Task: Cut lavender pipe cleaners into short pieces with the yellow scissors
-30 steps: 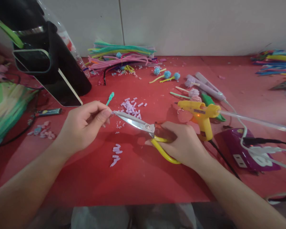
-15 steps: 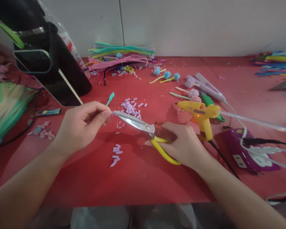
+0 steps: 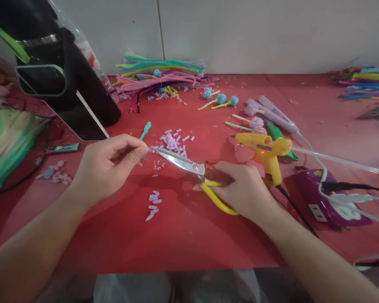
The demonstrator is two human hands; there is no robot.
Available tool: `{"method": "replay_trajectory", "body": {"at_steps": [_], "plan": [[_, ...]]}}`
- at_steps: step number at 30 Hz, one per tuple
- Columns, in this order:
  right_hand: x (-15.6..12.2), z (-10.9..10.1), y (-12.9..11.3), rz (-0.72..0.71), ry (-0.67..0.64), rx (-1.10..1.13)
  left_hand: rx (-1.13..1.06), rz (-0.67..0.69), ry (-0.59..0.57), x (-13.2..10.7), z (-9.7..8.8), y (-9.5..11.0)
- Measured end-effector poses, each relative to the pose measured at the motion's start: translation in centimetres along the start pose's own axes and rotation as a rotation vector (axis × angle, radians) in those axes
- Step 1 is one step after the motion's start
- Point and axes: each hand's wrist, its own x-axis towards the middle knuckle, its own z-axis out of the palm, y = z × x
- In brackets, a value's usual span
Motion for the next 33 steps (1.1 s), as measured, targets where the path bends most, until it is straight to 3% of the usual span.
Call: {"method": "replay_trajectory", "body": {"at_steps": [33], "plan": [[0.01,0.0,0.02,0.018,-0.02,0.042,-0.002,0.061,0.014,0.04,-0.03,-0.22]]}}
